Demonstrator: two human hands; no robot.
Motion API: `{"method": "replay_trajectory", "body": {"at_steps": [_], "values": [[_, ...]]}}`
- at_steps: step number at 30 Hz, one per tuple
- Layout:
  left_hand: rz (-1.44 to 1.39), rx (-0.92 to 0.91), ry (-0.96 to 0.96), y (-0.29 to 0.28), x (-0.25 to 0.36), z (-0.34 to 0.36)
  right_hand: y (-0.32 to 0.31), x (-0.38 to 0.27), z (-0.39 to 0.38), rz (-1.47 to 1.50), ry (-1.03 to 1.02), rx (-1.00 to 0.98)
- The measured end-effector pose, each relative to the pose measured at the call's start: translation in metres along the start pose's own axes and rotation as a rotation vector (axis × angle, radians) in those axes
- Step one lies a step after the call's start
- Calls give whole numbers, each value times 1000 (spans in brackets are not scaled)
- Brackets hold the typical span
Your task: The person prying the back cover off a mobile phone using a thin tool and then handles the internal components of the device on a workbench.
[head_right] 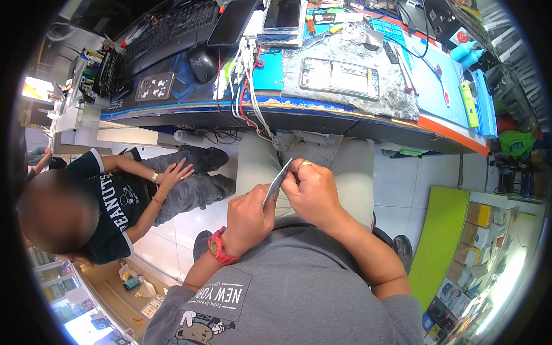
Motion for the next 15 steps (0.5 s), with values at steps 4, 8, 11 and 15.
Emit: {"method": "replay_trajectory", "body": {"at_steps": [4, 8, 11, 15], "values": [[19, 55, -6, 6, -1, -6, 4, 3, -1, 61, 8, 81], [-53, -5, -153, 2, -7, -6, -1, 1, -3, 167, 29, 10], [-311, -74, -330, -1, -13, -2, -8, 0, -4, 239, 73, -77], [-305, -98, -320, -2, -14, -1, -8, 4, -3, 314, 141, -129]]}}
Point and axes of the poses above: each hand's wrist, its own z-axis towards the middle knuckle, its own y-axis out of the palm, x = y × z, the point moved 5 cm from there along z, towards the middle knuckle, and after that the axes turned 6 degrees about -y, right-handed, at the moved point
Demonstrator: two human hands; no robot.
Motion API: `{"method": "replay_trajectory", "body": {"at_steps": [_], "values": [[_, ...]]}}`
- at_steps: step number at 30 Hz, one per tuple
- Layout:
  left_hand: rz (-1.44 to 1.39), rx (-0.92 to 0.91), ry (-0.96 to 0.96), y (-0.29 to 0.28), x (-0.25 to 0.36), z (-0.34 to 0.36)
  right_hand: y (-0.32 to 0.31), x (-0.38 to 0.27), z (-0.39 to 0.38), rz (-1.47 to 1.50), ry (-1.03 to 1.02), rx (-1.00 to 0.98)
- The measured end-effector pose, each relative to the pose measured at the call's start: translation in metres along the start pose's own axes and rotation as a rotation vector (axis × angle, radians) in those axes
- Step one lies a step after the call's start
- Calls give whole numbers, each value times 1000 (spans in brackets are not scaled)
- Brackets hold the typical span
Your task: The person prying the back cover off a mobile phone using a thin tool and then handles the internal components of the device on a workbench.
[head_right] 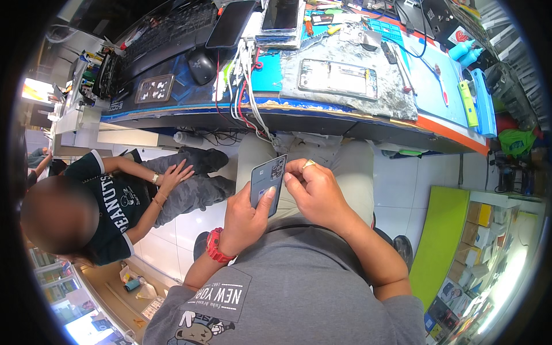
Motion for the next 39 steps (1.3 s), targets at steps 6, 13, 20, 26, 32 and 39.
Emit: {"method": "replay_trajectory", "body": {"at_steps": [6, 13, 20, 26, 32, 39], "values": [[165, -3, 116, 0, 4, 1, -2, -9, 4, -152, -46, 29], [360, 85, 274, 13, 5, -6, 11, -9, 8, -387, -135, 144], [386, 156, 318, 18, -1, -6, 16, -8, 9, -435, -249, 224], [403, 179, 315, 21, -11, -5, 16, -12, 12, -579, -362, 200], [376, 209, 275, 29, -19, -9, 17, -13, 14, -652, -339, 138], [391, 264, 159, 16, -21, 5, 32, -8, 3, -717, -289, -15]]}}
Point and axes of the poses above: each hand's wrist, its own z-axis towards the middle knuckle, its own y-axis out of the palm, x = y × z, the point moved 5 cm from there along z, towards the middle knuckle, and after that the axes turned 6 degrees about -y, right-handed, at the moved point
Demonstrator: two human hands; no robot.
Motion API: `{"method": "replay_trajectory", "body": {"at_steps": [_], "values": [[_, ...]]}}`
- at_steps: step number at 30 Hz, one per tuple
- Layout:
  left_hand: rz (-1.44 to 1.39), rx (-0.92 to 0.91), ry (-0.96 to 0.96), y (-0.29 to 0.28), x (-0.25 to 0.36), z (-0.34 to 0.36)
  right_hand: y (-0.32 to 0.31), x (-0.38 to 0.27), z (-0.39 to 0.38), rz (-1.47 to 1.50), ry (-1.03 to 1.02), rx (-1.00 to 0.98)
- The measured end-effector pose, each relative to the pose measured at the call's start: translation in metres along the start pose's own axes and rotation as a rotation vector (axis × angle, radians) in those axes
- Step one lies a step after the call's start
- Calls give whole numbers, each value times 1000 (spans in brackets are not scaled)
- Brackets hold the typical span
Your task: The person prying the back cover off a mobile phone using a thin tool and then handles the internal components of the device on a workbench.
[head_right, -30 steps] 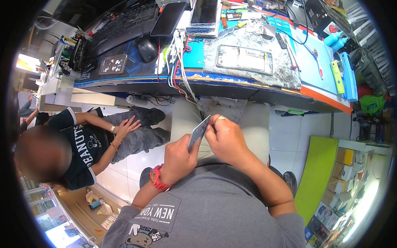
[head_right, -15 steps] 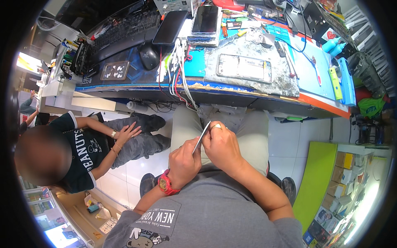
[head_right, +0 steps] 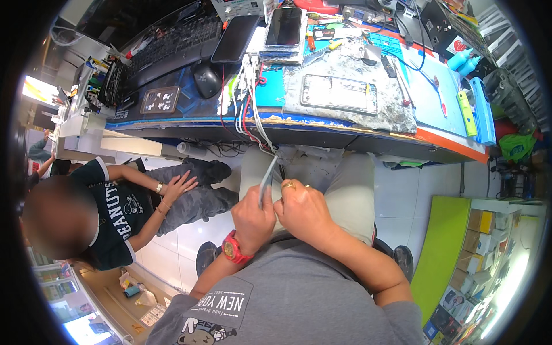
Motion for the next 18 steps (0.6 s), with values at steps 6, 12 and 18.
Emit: {"method": "replay_trajectory", "body": {"at_steps": [6, 12, 18], "values": [[-493, -89, -340, -8, -7, 12, -29, 14, 7, 264, 106, 85], [-530, -153, -312, -4, -2, 7, -30, 21, 14, 412, 155, 52], [-353, -124, -166, -8, 3, 4, -30, 15, 21, 366, 144, -10]]}}
Point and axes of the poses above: each hand's wrist, its own z-axis towards the middle knuckle, its own y-axis out of the palm, x = y × z, the point moved 5 cm from there along z, towards the middle knuckle, and after that the axes turned 6 degrees about -y, right-handed, at the moved point
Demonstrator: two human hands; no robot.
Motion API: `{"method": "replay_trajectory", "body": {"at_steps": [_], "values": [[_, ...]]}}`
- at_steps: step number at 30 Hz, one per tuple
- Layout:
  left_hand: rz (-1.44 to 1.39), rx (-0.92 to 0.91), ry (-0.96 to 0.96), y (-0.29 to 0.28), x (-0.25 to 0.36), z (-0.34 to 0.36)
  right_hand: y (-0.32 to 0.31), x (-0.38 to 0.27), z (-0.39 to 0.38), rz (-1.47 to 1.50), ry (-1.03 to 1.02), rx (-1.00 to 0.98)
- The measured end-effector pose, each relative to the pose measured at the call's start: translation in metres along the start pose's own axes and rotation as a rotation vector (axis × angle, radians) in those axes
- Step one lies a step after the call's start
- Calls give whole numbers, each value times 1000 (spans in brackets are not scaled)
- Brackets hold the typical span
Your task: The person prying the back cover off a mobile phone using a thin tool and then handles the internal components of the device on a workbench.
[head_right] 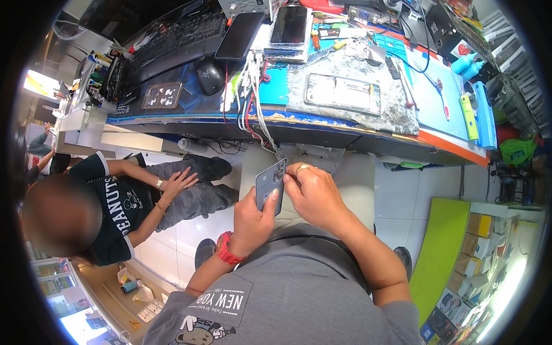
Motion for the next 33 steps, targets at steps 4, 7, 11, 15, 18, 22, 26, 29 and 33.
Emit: {"method": "replay_trajectory", "body": {"at_steps": [4, 7, 11, 15, 18, 22, 26, 29, 33], "values": [[134, 5, 86, -2, 8, 2, -1, -1, -1, -58, -58, 44], [194, -2, 153, -2, 8, 2, -3, -1, 0, -65, -55, 43], [278, -4, 238, 0, 11, 2, -2, 0, 2, -97, -18, 17], [320, 21, 285, 8, 8, -4, 7, 3, 0, -166, -106, 133], [351, 38, 287, 12, 5, -8, 10, 5, -3, -205, -162, 181], [368, 49, 297, 12, 6, -8, 11, 4, -4, -255, -237, 231], [356, 67, 303, 13, 5, -9, 12, 5, -5, -280, -244, 227], [330, 100, 307, 15, 2, -9, 12, 4, -5, -293, -252, 233], [306, 119, 285, 18, -1, -12, 15, 3, -8, -319, -241, 250]]}}
Point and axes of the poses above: each hand's wrist, its own z-axis towards the middle knuckle, its own y-axis out of the palm, x = y × z, the point moved 5 cm from there along z, towards the middle knuckle, and after that the axes turned 6 degrees about -y, right-handed, at the moved point
